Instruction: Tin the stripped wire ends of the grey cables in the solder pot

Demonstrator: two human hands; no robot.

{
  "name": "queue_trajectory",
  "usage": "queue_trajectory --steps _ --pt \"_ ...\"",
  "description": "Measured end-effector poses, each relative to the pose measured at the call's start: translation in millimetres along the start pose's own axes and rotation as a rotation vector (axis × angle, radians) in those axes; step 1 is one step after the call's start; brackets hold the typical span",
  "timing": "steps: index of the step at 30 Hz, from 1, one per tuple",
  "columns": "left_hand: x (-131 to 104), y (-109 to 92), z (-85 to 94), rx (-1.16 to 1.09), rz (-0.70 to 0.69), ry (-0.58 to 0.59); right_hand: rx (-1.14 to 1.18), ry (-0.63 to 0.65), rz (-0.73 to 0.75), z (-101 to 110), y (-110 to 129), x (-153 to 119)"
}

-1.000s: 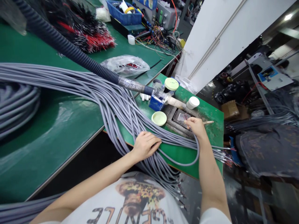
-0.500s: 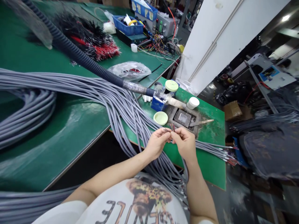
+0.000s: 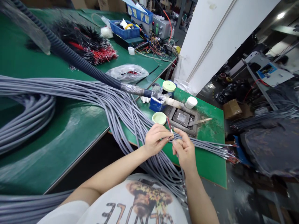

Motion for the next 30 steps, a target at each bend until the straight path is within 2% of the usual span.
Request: queue_trajectory --steps 2,5,6,8,11,15,18,21,24,27,30 --pt "-5.0 17.3 -3.5 -0.117 0.198 -0.026 0.006 -0.014 0.005 -3.0 0.5 -1.3" --pt "-28.8 50.0 -16.2 -0.464 0.637 -0.119 0.007 -0.039 0.025 -8.0 1.6 -4.0" --pt "-37.2 55.0 -25.3 -0.598 0.752 -0.111 0.005 -0.042 0.032 -10.4 1.1 -5.2" --pt "-47.4 53.7 -45.8 -0.846 0.894 -0.008 0.003 -0.05 0.04 -14.1 -1.5 -8.1" --pt "-51.8 41.7 -61.2 -1.09 0.955 0.179 -0.029 -0.019 0.016 -16.6 -6.8 -10.2" --pt "-58.8 38.7 -56.7 -1.148 0.983 0.307 -0.159 0.082 0.045 -6.9 0.7 1.6" --pt "-70.0 33.1 -57.3 -1.178 0.996 0.436 -0.129 0.194 0.008 -1.8 3.0 20.1" --pt "-78.6 24.0 -60.0 -1.224 0.986 0.532 -0.033 0.358 -0.095 -14.2 -1.6 33.9" --pt "-82.9 19.1 -61.3 -1.233 0.984 0.582 0.083 0.461 -0.108 -32.9 0.8 39.1" --pt "-83.6 18.9 -60.0 -1.233 0.98 0.588 0.243 0.441 -0.003 -43.2 10.2 39.9" --pt "-84.4 22.3 -57.9 -1.219 0.998 0.56 0.337 0.295 0.111 -40.7 12.9 39.4"
Point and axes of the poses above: each hand's wrist, its own x-axis towards the middle knuckle, its own z-axis out of the back of the hand, y = z × x, the point moved 9 cm from there along x, towards the middle knuckle, and after that the axes turned 11 degrees about x, right-handed, at the moved point
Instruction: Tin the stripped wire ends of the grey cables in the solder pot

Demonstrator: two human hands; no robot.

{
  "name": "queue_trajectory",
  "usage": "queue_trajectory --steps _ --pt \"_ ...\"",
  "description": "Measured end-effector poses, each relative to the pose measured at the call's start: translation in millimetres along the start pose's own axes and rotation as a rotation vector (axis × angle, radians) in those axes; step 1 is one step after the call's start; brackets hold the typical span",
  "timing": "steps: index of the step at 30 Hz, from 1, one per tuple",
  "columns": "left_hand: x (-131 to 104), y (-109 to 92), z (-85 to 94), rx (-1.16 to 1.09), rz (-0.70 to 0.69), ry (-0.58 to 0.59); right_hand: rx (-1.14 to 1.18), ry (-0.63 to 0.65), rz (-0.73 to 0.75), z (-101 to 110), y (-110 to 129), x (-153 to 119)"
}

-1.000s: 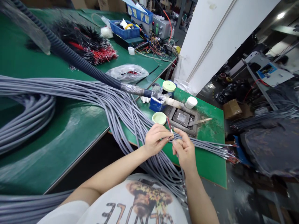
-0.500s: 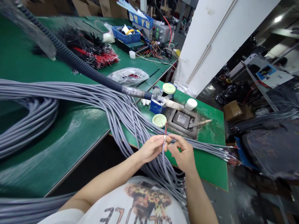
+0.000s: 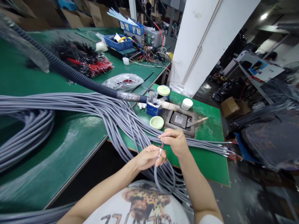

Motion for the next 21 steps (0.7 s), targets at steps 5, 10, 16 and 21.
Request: queue_trajectory --steps 5,10,16,21 --pt "-3.8 3.5 6.8 -0.023 -0.023 -0.089 0.05 -0.214 0.001 16.5 -10.3 6.3" --pt "-13.6 7.9 16.0 0.004 -0.042 -0.12 0.135 -0.391 0.165 58.5 20.5 17.3" --pt "-18.5 -4.3 32.3 0.068 -0.064 -0.217 -0.552 -0.131 -0.051 23.9 14.6 2.4" --pt "-15.5 -4.8 31.1 0.223 -0.04 -0.27 -0.882 -0.114 0.178 -17.2 26.6 -10.7"
Point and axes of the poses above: each hand's wrist, its own x-axis towards the middle knuckle, its own z-axis out of the back of the hand, y = z × x, the point moved 9 cm from there along x, towards the middle knuckle, and after that the axes turned 11 degrees about x, right-handed, at the moved point
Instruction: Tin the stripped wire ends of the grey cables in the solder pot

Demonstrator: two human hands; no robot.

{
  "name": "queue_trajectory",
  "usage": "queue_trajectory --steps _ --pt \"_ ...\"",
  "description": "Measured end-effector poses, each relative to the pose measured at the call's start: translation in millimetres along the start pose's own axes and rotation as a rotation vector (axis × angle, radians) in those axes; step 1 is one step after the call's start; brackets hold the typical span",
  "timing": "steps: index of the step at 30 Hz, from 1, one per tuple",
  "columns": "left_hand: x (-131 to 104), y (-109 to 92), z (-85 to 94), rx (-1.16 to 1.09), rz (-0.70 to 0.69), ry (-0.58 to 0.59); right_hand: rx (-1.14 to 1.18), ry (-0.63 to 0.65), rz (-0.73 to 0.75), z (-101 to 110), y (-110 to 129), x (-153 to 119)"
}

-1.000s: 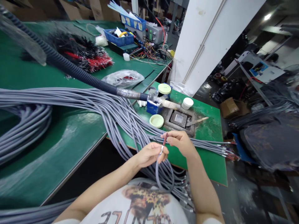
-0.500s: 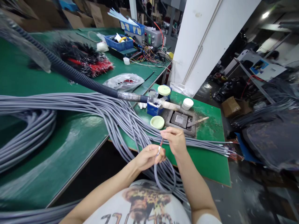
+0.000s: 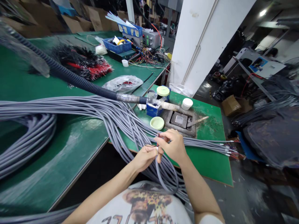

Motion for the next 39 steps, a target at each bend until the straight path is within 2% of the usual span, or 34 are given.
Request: queue_trajectory --steps 4,10,15,19,25,31,36,39 --pt "0.2 -2.1 4.2 0.091 -0.034 -0.073 -0.098 -0.041 0.119 0.2 11.8 -1.5" --pt "1.3 -7.1 17.9 0.029 -0.07 -0.202 -0.108 -0.099 0.176 6.9 7.5 -11.3" --pt "2.5 -4.8 19.3 0.023 -0.041 -0.217 -0.133 -0.108 0.162 9.8 5.8 -12.4" --pt "3.0 -8.1 14.2 0.072 -0.077 -0.186 -0.232 -0.051 0.163 0.2 8.8 -3.2" --pt "2.9 -10.5 13.1 0.139 -0.105 -0.204 -0.371 -0.037 0.271 -17.3 21.5 7.8" --pt "3.1 -7.5 23.2 0.111 -0.085 -0.27 -0.253 -0.063 0.268 -12.4 22.2 1.9" --pt "5.7 -9.0 20.3 -0.015 -0.067 -0.201 -0.188 -0.072 0.232 -4.6 10.1 -6.2" --pt "5.3 -7.2 24.0 -0.154 -0.035 -0.206 -0.143 -0.054 0.286 -1.0 8.1 -11.7"
Point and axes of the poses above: each hand's wrist, its own x-axis towards the middle knuckle, its own z-axis out of the back of the hand, y = z × x, the point moved 9 cm from there along x, towards the middle knuckle, and after that the axes turned 11 degrees about x, right-handed, at the moved point
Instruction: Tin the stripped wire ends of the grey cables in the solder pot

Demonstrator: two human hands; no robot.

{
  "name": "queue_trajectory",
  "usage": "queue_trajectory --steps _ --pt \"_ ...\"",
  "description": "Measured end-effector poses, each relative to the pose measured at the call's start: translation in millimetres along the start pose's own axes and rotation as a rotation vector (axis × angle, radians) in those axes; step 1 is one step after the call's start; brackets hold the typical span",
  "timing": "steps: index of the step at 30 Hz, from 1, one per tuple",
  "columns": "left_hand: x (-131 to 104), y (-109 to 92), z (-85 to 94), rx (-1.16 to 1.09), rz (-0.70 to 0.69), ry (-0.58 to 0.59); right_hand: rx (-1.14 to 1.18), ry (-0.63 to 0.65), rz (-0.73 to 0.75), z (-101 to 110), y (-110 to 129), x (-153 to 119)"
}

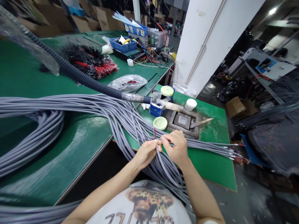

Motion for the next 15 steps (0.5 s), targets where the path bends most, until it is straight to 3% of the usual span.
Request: queue_trajectory --steps 10,12,15 --pt "5.8 -1.8 5.8 -0.149 0.018 -0.017 0.016 0.302 0.311 -19.3 12.2 -30.2" --pt "6.4 -4.0 3.4 -0.126 -0.002 0.003 0.037 0.281 0.296 -17.9 11.3 -28.0" --pt "5.1 -5.4 -0.5 -0.057 -0.021 0.027 0.116 0.144 0.156 -6.8 1.5 -13.5"
Point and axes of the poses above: each hand's wrist, its own x-axis towards the middle knuckle, its own z-axis out of the back of the hand, y = z × x, the point moved 9 cm from there along x, towards the middle knuckle, and after that the axes turned 11 degrees about x, right-handed, at the moved point
